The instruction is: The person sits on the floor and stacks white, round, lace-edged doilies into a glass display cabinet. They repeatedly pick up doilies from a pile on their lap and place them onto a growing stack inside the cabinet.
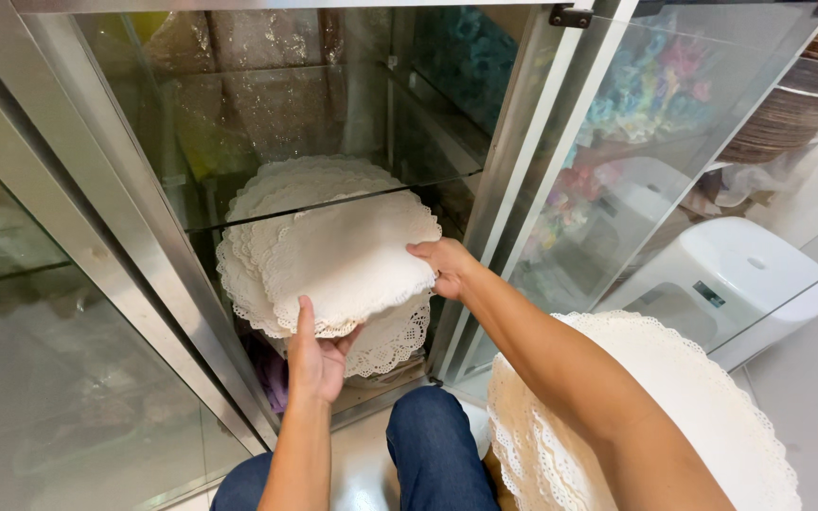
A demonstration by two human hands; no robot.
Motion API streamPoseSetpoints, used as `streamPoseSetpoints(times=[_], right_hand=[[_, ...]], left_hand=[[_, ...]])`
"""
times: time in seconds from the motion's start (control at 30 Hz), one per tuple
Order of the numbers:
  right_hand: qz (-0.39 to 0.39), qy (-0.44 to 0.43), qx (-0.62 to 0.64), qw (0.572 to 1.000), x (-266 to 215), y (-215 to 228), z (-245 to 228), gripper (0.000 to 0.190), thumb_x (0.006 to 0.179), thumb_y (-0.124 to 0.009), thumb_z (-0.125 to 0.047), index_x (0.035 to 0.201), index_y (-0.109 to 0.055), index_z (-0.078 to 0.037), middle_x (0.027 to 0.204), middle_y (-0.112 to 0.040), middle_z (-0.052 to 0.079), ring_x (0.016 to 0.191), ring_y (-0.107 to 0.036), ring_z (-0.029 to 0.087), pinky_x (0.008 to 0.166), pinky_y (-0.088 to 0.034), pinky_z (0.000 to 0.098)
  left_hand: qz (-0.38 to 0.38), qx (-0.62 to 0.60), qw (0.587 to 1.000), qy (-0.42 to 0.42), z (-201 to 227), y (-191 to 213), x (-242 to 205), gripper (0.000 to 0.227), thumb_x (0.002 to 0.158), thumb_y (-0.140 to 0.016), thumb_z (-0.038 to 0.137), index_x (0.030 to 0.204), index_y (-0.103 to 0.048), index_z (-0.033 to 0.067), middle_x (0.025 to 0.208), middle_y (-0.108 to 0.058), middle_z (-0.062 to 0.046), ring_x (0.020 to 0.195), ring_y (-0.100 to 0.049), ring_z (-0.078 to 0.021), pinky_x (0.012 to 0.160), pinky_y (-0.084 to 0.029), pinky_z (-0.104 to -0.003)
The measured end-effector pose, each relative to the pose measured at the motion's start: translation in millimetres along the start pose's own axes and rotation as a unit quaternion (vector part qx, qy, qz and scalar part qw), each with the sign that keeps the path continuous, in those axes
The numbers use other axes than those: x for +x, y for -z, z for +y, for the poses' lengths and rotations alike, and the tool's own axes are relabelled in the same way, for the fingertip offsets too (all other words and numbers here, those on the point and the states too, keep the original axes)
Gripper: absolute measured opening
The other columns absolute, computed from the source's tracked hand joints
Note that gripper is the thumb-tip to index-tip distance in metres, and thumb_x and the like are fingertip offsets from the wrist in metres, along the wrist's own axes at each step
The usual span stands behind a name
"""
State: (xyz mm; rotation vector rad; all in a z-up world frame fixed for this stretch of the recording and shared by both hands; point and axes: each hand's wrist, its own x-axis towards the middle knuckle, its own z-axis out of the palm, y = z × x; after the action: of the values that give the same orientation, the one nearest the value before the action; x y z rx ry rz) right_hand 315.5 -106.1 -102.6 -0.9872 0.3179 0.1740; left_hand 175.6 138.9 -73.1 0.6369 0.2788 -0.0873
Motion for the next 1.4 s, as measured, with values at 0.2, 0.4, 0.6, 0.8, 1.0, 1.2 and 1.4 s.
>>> streamPoseSetpoints(times=[0.2, 0.4, 0.6, 0.8, 1.0, 1.2, 1.4], right_hand=[[0.004, 0.000, -0.090, 0.996, 38, 58, 20, 0.054, 0.078, -0.081, 0.004, 0.127, -0.060, 0.000, 0.105, -0.073, 0.023, 0.092, -0.073, 0.042, 0.079, -0.060, 0.0573], [0.025, 0.018, -0.034, 0.999, -12, 20, 3, 0.059, 0.079, -0.086, -0.009, 0.131, -0.059, -0.002, 0.107, -0.073, 0.021, 0.091, -0.074, 0.038, 0.081, -0.060, 0.0553], [0.036, 0.028, -0.049, 0.998, -70, 0, -20, 0.061, 0.078, -0.086, -0.007, 0.131, -0.057, 0.000, 0.106, -0.072, 0.023, 0.094, -0.073, 0.040, 0.084, -0.058, 0.0564], [0.034, 0.064, -0.132, 0.989, -146, -5, -42, 0.051, 0.079, -0.083, -0.011, 0.124, -0.062, 0.000, 0.099, -0.073, 0.020, 0.085, -0.074, 0.035, 0.073, -0.062, 0.0512], [0.036, 0.038, -0.210, 0.976, -256, 0, -86, 0.053, 0.080, -0.069, -0.010, 0.131, -0.058, -0.003, 0.119, -0.070, 0.016, 0.105, -0.068, 0.030, 0.090, -0.055, 0.0402], [0.127, 0.074, -0.271, 0.951, -347, 23, -116, 0.071, 0.079, -0.065, -0.014, 0.147, -0.046, -0.011, 0.138, -0.064, 0.010, 0.119, -0.064, 0.024, 0.097, -0.052, 0.0361], [0.216, 0.140, -0.252, 0.933, -421, 71, -113, 0.072, 0.079, -0.060, -0.007, 0.149, -0.043, -0.010, 0.138, -0.062, 0.013, 0.120, -0.062, 0.028, 0.099, -0.051, 0.0440]], left_hand=[[0.034, 0.013, 0.997, -0.062, -74, 119, 134, 0.049, 0.097, -0.070, 0.014, 0.140, -0.050, -0.0006, 0.131, -0.062, -0.021, 0.117, -0.063, -0.0331, 0.099, -0.053, -0.052], [0.039, 0.056, 0.991, -0.116, -74, 89, 96, 0.055, 0.092, -0.065, -0.002, 0.143, -0.045, -0.0055, 0.134, -0.058, -0.028, 0.120, -0.059, -0.0378, 0.101, -0.051, -0.054], [0.025, 0.032, 0.995, -0.095, -75, 75, 63, 0.054, 0.091, -0.065, -0.003, 0.142, -0.046, -0.0049, 0.133, -0.059, -0.029, 0.120, -0.060, -0.0390, 0.101, -0.050, -0.055], [0.023, 0.031, 0.997, -0.069, -52, 13, -20, 0.044, 0.089, -0.067, -0.002, 0.131, -0.055, -0.0074, 0.119, -0.066, -0.026, 0.106, -0.066, -0.0363, 0.091, -0.056, -0.055], [0.011, 0.085, 0.996, 0.019, -55, -27, -83, 0.045, 0.087, -0.059, -0.002, 0.132, -0.060, -0.0025, 0.132, -0.067, -0.017, 0.115, -0.065, -0.0290, 0.101, -0.053, -0.042], [-0.057, 0.098, 0.991, 0.065, -74, -60, -126, 0.047, 0.085, -0.060, -0.003, 0.132, -0.060, -0.0079, 0.132, -0.066, -0.021, 0.115, -0.065, -0.0294, 0.102, -0.052, -0.040], [-0.185, 0.220, 0.957, 0.031, -121, -68, -150, 0.039, 0.083, -0.071, 0.009, 0.119, -0.071, -0.0035, 0.119, -0.074, -0.012, 0.101, -0.068, -0.0172, 0.092, -0.056, -0.033]])
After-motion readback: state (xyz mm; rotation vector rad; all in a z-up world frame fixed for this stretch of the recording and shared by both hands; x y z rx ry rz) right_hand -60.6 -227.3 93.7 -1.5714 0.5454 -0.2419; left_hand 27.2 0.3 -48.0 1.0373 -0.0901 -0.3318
